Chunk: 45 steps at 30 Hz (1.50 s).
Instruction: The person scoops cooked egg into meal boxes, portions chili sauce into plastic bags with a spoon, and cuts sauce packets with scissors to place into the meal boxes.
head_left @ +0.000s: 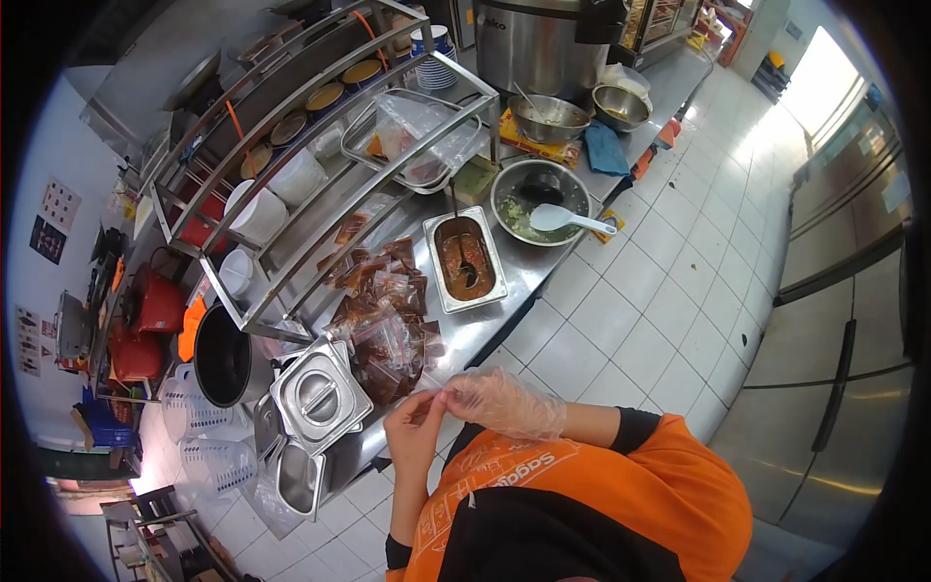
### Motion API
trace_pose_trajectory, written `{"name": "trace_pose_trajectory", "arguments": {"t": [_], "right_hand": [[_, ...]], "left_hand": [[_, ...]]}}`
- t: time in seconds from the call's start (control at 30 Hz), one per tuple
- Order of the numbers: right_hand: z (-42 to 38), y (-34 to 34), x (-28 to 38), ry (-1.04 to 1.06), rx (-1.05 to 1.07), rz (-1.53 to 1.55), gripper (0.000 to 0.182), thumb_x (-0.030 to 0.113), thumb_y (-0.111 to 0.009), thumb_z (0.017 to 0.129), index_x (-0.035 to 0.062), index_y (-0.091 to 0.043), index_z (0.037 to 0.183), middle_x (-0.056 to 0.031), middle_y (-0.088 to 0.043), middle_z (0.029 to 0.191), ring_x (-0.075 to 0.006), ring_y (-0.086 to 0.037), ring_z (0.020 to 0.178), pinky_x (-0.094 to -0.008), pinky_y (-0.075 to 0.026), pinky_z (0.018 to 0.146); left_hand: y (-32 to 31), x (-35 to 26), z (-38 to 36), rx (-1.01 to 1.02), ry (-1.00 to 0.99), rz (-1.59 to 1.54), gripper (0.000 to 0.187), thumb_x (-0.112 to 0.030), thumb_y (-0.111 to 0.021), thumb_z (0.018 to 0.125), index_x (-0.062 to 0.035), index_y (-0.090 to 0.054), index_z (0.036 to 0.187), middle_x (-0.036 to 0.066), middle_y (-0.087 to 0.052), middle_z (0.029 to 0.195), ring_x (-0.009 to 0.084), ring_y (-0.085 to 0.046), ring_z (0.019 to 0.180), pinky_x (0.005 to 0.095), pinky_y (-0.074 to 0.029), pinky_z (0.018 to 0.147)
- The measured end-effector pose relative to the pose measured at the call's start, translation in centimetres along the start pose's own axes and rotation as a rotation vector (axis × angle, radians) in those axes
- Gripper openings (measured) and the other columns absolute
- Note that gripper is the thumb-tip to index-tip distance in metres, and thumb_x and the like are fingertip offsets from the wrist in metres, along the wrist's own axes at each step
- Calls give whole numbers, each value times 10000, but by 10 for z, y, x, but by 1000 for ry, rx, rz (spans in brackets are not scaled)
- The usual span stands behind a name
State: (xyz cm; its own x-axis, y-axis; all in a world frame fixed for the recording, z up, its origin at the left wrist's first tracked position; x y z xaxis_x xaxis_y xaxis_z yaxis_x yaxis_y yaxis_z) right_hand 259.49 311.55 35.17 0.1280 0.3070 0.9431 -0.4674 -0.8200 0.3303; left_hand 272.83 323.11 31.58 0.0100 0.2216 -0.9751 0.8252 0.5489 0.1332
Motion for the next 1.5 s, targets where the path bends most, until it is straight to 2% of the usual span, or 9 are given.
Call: {"name": "trace_pose_trajectory", "arguments": {"t": [0.1, 0.27, 0.5, 0.8, 0.9, 1.0, 1.1, 1.3, 1.5], "right_hand": [[-27, 6, -26, 21, -83, -130, 185, 217, -561, 933, 44, -626, 919, -166, -650, 857, -369, -615, 791, -403, -507, 688], [-86, 37, -31, 2, -145, -224, 175, 242, -557, 931, 77, -614, 925, -129, -636, 842, -356, -619, 802, -407, -516, 686], [-151, 52, -46, 29, -215, -268, 206, 302, -571, 929, 125, -607, 1029, -91, -629, 970, -321, -638, 819, -392, -526, 683], [-199, 63, -53, 69, -234, -324, 179, 227, -602, 886, 105, -627, 1014, -120, -647, 912, -326, -644, 805, -414, -534, 686], [-209, 82, -31, -28, -120, -328, 164, 213, -597, 879, 91, -658, 969, -141, -643, 889, -341, -633, 798, -423, -522, 681], [-214, 85, -36, -184, -25, -71, 172, 219, -588, 866, 78, -672, 916, -148, -632, 814, -353, -625, 774, -422, -508, 671], [-222, 93, -26, -212, 30, -23, 198, 244, -595, 847, 65, -670, 886, -155, -631, 771, -354, -627, 752, -411, -499, 658], [-228, 76, -37, -100, -53, -466, 183, 268, -597, 839, 105, -667, 792, -130, -653, 788, -320, -638, 754, -415, -511, 669], [-216, 72, -49, -44, -49, -295, 200, 292, -578, 867, 141, -665, 769, -110, -640, 755, -329, -628, 716, -414, -506, 630]], "left_hand": [[-29, -2, -7, 59, 177, -236, 186, -75, -671, 887, 74, -674, 999, 129, -702, 909, 177, -687, 797, 294, -580, 736], [-78, 17, -29, 109, 262, -388, 177, -98, -674, 889, 62, -675, 965, 141, -701, 904, 196, -695, 801, 310, -593, 740], [-128, 25, -68, 130, 13, -236, 82, 0, -666, 873, 40, -684, 942, 81, -697, 891, 125, -650, 810, 249, -538, 749], [-161, 19, -108, 154, -105, -34, 56, 59, -693, 816, 43, -674, 867, 57, -650, 853, 123, -607, 843, 231, -480, 781], [-173, 27, -114, 261, -107, -158, 20, 37, -679, 839, 29, -670, 856, 57, -647, 855, 119, -616, 844, 232, -498, 738], [-184, 17, -121, 350, 138, -233, 45, -6, -642, 880, 23, -655, 847, 46, -645, 827, 107, -627, 803, 240, -515, 679], [-185, 25, -128, 452, 142, 48, 86, -32, -600, 908, 20, -649, 860, 63, -659, 829, 126, -637, 766, 244, -510, 651], [-184, 33, -134, 516, 17, 165, 232, -144, -524, 967, 37, -618, 856, 41, -622, 693, 111, -582, 645, 261, -466, 611], [-178, 25, -131, 522, -171, 316, 275, -155, -489, 979, 26, -593, 800, 85, -584, 644, 169, -564, 590, 309, -429, 571]]}}
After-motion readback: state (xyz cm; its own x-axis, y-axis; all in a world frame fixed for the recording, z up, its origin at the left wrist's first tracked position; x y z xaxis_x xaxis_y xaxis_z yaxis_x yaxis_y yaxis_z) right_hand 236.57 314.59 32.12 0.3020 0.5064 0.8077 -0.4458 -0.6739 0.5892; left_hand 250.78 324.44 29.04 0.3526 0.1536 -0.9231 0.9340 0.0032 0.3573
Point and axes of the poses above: each hand's wrist, its own z-axis towards the middle knuckle, its own y-axis out of the back of the hand, x = y × z, the point moved 2 cm from there along z, towards the middle knuckle
